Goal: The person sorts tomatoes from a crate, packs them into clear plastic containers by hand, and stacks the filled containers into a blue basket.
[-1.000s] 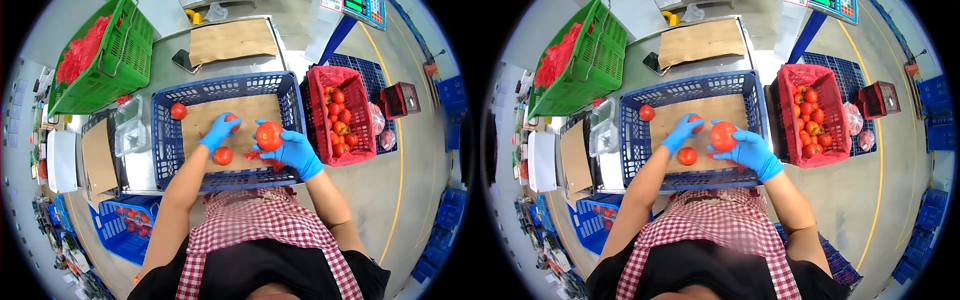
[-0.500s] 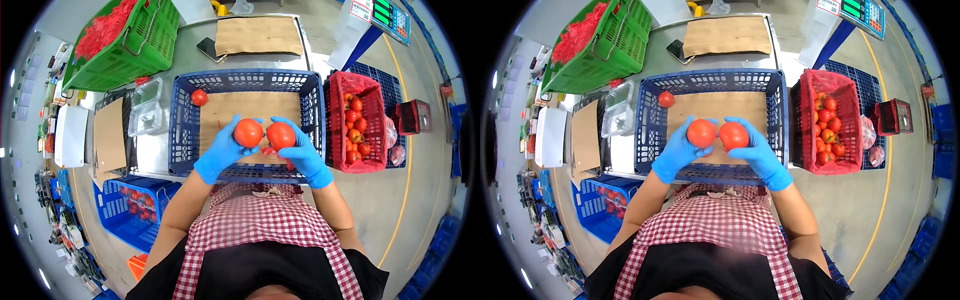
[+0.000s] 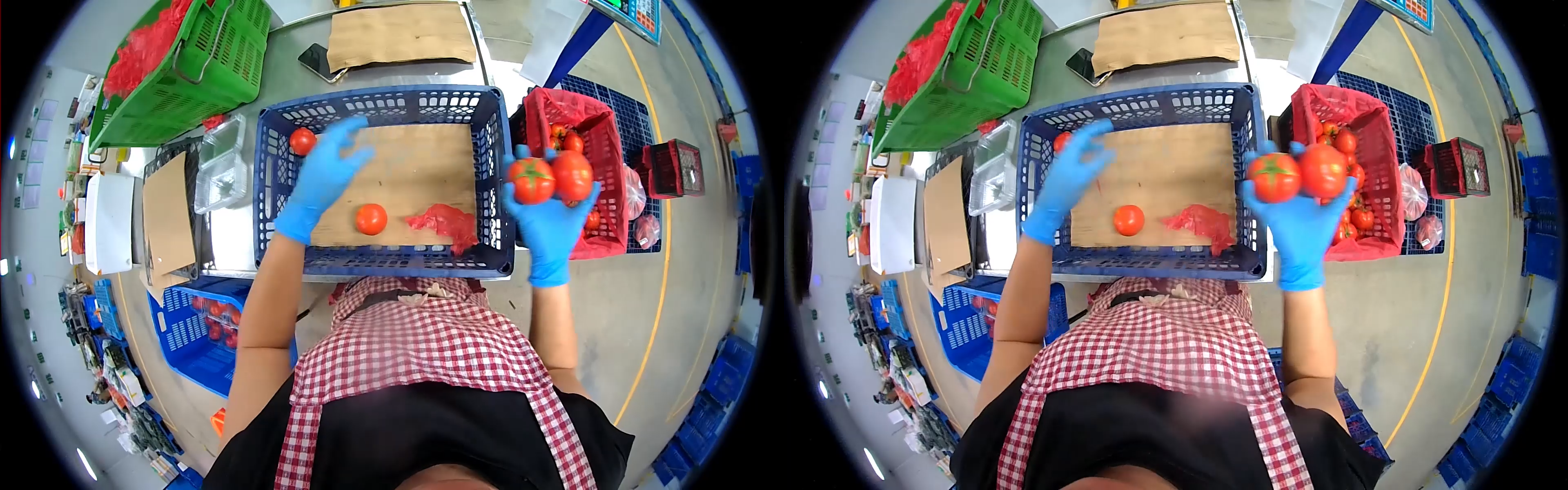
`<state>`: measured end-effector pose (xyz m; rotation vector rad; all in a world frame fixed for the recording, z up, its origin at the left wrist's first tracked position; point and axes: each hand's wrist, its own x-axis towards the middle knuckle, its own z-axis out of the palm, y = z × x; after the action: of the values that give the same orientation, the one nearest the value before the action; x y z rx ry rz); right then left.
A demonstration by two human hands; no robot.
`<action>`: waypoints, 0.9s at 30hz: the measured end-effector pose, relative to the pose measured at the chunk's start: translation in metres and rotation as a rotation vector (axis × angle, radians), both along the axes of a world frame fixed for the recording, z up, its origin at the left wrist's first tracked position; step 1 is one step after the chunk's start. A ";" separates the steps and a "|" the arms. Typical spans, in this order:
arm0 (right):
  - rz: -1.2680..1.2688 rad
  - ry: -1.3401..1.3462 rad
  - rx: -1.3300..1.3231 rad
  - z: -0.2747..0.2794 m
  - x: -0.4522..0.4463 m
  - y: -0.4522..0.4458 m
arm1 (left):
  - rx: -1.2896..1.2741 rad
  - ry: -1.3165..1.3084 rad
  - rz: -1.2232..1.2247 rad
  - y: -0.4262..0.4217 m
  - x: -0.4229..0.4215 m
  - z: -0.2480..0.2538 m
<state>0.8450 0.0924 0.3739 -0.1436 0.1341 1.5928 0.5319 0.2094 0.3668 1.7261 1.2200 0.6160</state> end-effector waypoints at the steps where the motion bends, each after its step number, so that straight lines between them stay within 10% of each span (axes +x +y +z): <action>1: -0.082 -0.060 -0.025 -0.005 0.019 -0.002 | 0.076 0.183 -0.123 -0.005 -0.011 -0.041; 5: -0.338 -0.183 -0.228 -0.032 0.094 -0.019 | -0.226 0.792 -0.379 -0.057 -0.008 -0.108; 8: -0.427 -0.294 -0.299 -0.052 0.131 -0.044 | -0.249 0.355 -0.262 -0.047 -0.021 -0.138; 11: -0.503 -0.316 -0.363 -0.064 0.146 -0.062 | -0.948 -0.388 0.033 -0.037 0.002 -0.059; 16: -0.489 -0.490 -0.530 -0.101 0.178 -0.079 | -0.735 -0.404 -0.069 -0.047 0.029 -0.032; 22: -0.435 -0.425 -0.960 -0.115 0.210 -0.093 | -1.051 -0.729 0.263 -0.058 0.047 -0.014; 27: -0.553 -0.372 -0.972 -0.127 0.223 -0.085 | -1.007 -0.697 0.000 -0.053 0.109 0.010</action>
<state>1.0679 0.0073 0.2464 -1.0550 0.5953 0.8174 0.6410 0.1560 0.3769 0.5792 0.7838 0.4178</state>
